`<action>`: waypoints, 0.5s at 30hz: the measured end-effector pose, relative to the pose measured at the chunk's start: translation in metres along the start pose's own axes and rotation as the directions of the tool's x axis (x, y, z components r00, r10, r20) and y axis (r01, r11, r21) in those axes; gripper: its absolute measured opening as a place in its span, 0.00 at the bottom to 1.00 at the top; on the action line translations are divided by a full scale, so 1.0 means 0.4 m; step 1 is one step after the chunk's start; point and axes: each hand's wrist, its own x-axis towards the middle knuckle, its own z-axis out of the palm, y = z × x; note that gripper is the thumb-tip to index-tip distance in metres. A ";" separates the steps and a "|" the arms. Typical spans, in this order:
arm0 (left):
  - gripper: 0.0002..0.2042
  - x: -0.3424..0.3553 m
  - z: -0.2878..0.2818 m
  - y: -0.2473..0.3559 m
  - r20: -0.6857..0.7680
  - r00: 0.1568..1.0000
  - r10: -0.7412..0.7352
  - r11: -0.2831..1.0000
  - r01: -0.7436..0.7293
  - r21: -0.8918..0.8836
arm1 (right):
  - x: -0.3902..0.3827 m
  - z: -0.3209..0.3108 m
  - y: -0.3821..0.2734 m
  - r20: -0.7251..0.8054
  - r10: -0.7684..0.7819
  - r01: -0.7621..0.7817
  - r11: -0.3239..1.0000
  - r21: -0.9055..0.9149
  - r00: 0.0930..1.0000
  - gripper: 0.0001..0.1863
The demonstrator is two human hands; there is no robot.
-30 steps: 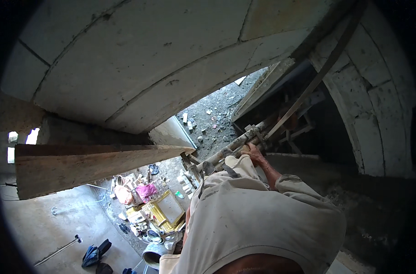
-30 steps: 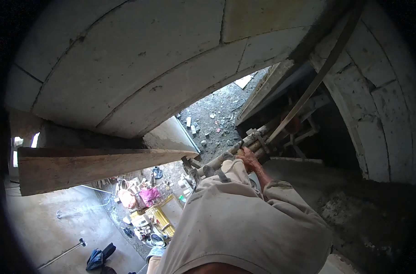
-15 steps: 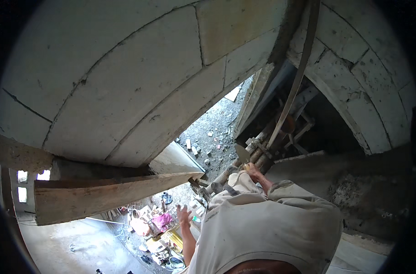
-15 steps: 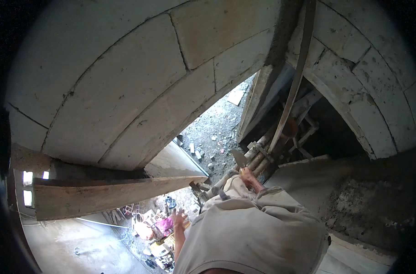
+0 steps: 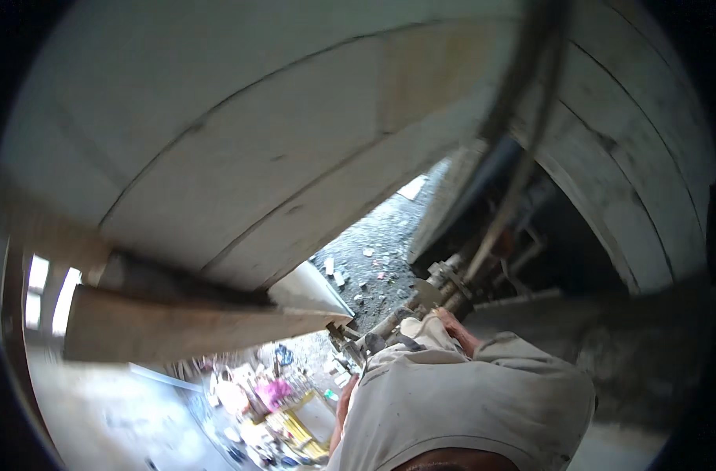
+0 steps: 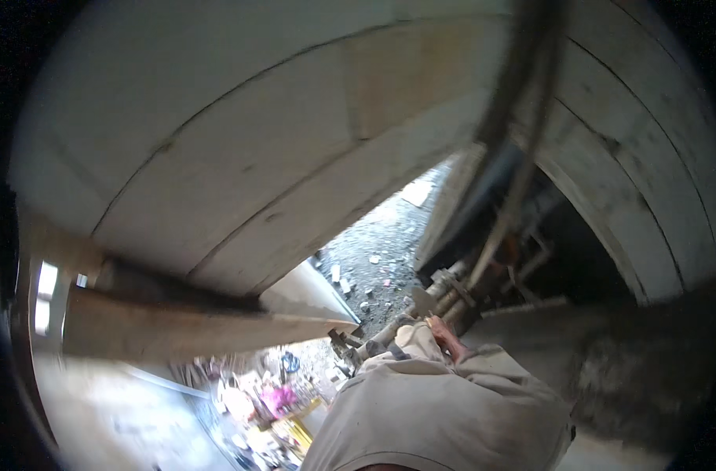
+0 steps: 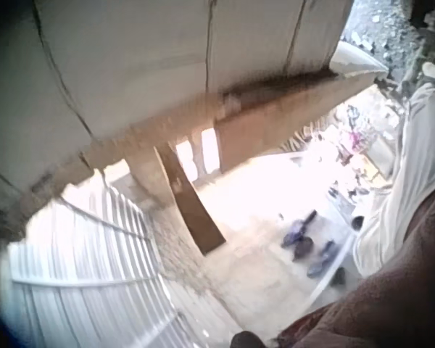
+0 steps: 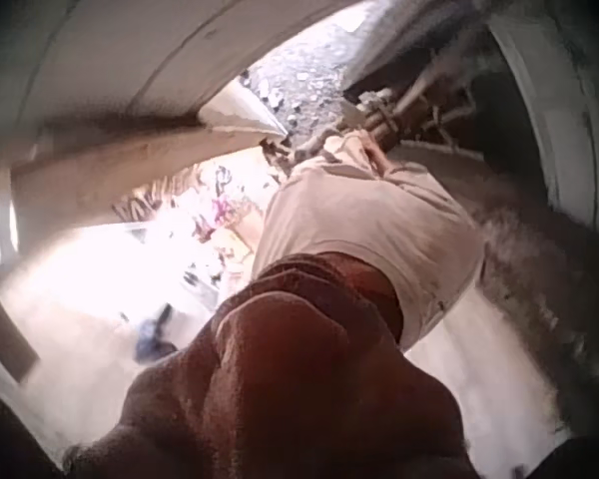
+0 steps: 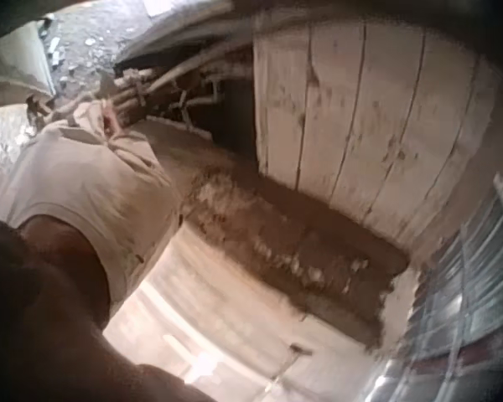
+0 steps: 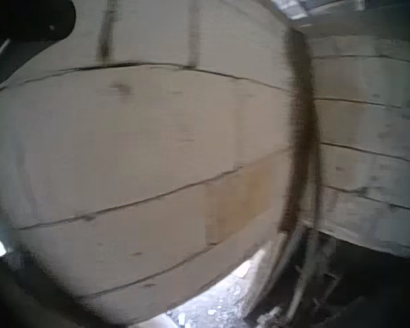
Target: The person scoops mortar from a bucket using a trowel, applies it onto the wall, and moves along the scaffolding while holding onto wooden planks.
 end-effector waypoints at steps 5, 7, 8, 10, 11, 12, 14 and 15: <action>0.29 -0.182 -0.085 0.191 -0.257 0.938 -0.233 0.951 0.164 -0.263 | -0.037 -0.046 -0.031 0.113 0.022 -0.033 0.995 0.095 0.993 0.21; 0.33 -0.198 -0.104 0.145 -0.433 0.863 -0.260 0.874 0.020 -0.485 | 0.006 -0.039 -0.078 0.157 -0.032 0.037 0.999 -0.030 0.987 0.20; 0.31 -0.226 -0.158 0.185 -0.303 0.855 -0.420 0.747 0.136 -0.650 | 0.023 -0.031 -0.081 0.159 -0.034 0.046 0.996 -0.072 0.987 0.20; 0.32 -0.202 -0.130 0.081 -0.479 0.676 -0.561 0.599 -0.068 -0.798 | 0.057 -0.016 -0.132 0.219 -0.085 0.125 0.977 -0.174 0.972 0.20; 0.32 -0.210 -0.124 0.049 -0.485 0.640 -0.596 0.547 -0.118 -0.829 | 0.078 -0.004 -0.148 0.238 -0.104 0.155 0.967 -0.204 0.966 0.20; 0.31 -0.240 -0.145 0.067 -0.482 0.625 -0.614 0.504 -0.160 -0.849 | 0.099 0.005 -0.152 0.244 -0.119 0.177 0.957 -0.229 0.962 0.20; 0.30 -0.260 -0.111 0.003 -0.491 0.572 -0.657 0.523 -0.123 -0.843 | 0.123 0.013 -0.187 0.298 -0.163 0.252 0.923 -0.290 0.940 0.20; 0.29 -0.270 -0.098 -0.001 -0.504 0.547 -0.669 0.558 -0.078 -0.826 | 0.125 0.017 -0.203 0.307 -0.172 0.268 0.913 -0.307 0.936 0.20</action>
